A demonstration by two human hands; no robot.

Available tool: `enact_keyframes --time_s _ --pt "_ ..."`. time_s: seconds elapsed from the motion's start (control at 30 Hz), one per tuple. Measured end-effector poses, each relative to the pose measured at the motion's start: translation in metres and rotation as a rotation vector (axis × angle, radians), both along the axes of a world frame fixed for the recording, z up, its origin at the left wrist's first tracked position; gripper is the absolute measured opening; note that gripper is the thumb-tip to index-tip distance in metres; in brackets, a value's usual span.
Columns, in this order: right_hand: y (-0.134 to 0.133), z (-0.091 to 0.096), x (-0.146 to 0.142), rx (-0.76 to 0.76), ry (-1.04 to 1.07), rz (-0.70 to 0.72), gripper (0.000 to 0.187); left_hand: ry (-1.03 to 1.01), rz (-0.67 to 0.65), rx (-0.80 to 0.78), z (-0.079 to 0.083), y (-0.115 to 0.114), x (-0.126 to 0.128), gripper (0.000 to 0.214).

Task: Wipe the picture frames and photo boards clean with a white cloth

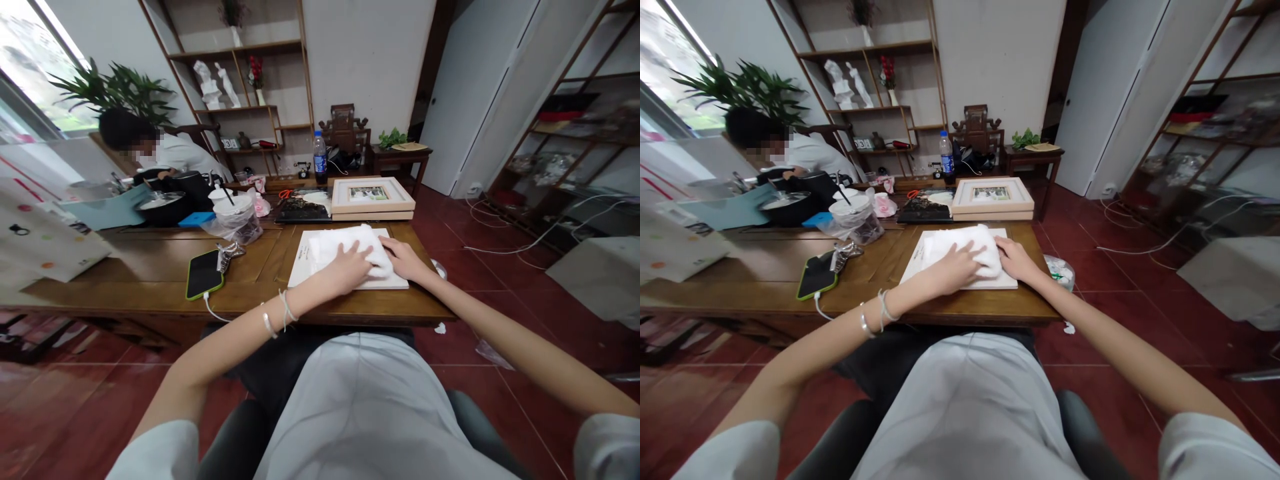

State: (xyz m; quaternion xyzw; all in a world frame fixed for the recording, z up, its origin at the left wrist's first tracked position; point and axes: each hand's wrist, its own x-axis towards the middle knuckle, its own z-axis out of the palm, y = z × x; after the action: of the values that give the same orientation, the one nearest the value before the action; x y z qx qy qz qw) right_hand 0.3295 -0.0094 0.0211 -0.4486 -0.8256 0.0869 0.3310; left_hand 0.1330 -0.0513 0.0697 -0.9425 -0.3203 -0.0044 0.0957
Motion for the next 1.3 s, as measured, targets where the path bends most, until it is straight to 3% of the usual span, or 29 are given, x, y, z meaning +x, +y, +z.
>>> enact_keyframes --time_s 0.13,0.27,0.37,0.63,0.77,0.9,1.13,1.3 --pt "0.001 -0.002 0.001 -0.021 0.031 -0.057 0.040 0.034 -0.086 0.041 0.002 -0.048 0.000 0.029" --pt "0.004 -0.005 0.002 -0.023 0.049 -0.069 0.036 0.028 -0.116 0.054 0.005 -0.068 -0.002 0.027" --pt "0.003 -0.005 0.002 -0.025 0.037 -0.066 0.036 0.009 -0.073 0.028 0.006 -0.059 0.000 0.027" --pt "-0.001 0.001 0.001 0.014 0.031 0.031 0.043 -0.002 0.152 -0.050 0.007 0.004 0.013 0.035" --pt "-0.001 0.000 0.001 0.021 0.035 0.016 0.049 -0.025 0.248 -0.011 0.002 0.013 0.023 0.037" --pt "0.001 -0.002 0.002 0.003 0.044 0.026 0.041 0.018 0.231 0.033 -0.003 -0.012 0.029 0.037" --pt "0.008 -0.007 0.004 -0.034 0.058 -0.053 0.035 0.082 0.008 0.026 -0.003 -0.083 0.024 0.030" --pt "0.007 -0.008 0.004 -0.020 0.042 -0.053 0.036 0.055 -0.056 -0.031 0.008 -0.088 0.011 0.026"
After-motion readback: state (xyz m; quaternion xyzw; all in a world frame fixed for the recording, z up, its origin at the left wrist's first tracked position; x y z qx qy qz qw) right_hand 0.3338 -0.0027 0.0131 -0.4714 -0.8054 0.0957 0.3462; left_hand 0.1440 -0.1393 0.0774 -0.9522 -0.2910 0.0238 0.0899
